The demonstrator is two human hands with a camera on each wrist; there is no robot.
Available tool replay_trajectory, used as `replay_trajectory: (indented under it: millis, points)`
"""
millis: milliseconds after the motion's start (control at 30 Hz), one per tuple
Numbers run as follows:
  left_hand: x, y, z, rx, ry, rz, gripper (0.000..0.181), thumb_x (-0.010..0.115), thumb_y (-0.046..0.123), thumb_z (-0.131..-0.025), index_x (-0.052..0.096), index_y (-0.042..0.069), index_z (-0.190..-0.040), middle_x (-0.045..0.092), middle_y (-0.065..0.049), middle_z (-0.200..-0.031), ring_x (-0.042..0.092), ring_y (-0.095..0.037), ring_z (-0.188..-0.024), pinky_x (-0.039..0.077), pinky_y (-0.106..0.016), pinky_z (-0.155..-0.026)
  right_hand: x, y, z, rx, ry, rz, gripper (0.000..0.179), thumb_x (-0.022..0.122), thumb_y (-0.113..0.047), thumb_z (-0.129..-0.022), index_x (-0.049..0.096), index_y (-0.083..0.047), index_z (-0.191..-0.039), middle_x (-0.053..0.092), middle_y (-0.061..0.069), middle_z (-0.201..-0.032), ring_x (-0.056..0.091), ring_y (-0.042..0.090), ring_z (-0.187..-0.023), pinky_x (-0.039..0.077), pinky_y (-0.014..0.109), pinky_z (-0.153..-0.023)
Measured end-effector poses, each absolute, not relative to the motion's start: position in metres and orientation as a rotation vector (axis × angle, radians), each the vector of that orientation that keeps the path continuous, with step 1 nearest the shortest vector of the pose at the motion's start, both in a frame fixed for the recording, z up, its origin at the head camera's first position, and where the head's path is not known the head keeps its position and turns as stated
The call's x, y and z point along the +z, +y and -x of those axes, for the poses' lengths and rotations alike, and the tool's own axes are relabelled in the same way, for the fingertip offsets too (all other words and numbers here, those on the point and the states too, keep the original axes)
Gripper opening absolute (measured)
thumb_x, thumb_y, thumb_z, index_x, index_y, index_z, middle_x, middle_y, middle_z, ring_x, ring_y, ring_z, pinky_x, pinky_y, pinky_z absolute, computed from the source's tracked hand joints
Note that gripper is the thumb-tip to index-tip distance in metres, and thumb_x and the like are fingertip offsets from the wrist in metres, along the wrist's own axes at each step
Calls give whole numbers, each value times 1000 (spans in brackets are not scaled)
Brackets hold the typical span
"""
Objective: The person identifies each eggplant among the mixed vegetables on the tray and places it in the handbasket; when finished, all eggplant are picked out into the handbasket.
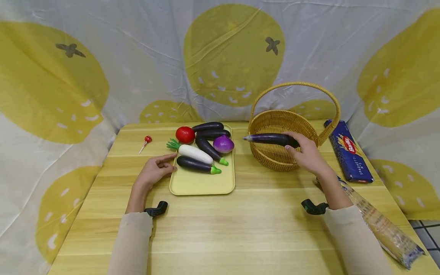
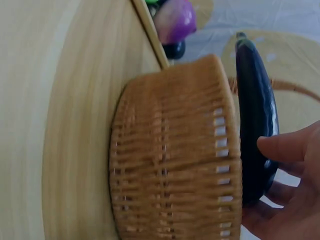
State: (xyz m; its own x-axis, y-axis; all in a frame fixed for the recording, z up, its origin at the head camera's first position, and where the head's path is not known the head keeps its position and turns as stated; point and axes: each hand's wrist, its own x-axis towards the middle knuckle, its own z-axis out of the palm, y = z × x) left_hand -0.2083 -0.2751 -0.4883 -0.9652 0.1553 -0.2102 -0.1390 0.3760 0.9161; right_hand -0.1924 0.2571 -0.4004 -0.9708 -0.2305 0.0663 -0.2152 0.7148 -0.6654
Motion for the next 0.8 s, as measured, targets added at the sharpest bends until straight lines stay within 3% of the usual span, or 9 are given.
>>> replay_trajectory:
  millis: [333,567,633,700,800]
  points:
    - [-487,-276,209,1633,2344,-11,61,79,15,-92,57,16,-149,72,-6,-91,64,-8,-80,58,-23,-72,-409,275,232,-1045,2874,147,53,46,-15,-110,33,-4,-160,36,30,-158,37,52,-143,34,68,-112]
    - [-484,-277,210,1637,2345,-23,60,78,14,-93,57,16,-149,72,-7,-91,64,-8,-77,60,-24,-72,-419,273,264,-1060,2805,48,55,43,-13,-110,27,-3,-162,30,30,-162,34,52,-144,36,67,-111]
    - [-485,-277,210,1636,2346,-27,59,78,14,-93,57,16,-149,73,-7,-91,64,-9,-77,59,-24,-72,-421,274,272,-1046,2789,35,55,41,-13,-110,26,-3,-162,27,30,-164,35,52,-143,40,65,-106]
    - [-486,-276,210,1636,2344,-31,59,78,14,-93,58,15,-148,73,-6,-91,64,-9,-78,59,-24,-72,-424,276,278,-1034,2771,29,55,40,-11,-110,25,-2,-162,24,31,-165,46,53,-128,44,60,-94]
    - [-488,-275,210,1644,2337,-28,59,78,13,-93,58,14,-148,74,-6,-90,65,-9,-78,59,-24,-72,-429,279,283,-1002,2738,9,56,40,-10,-109,26,-3,-162,20,30,-166,44,51,-123,39,53,-84]
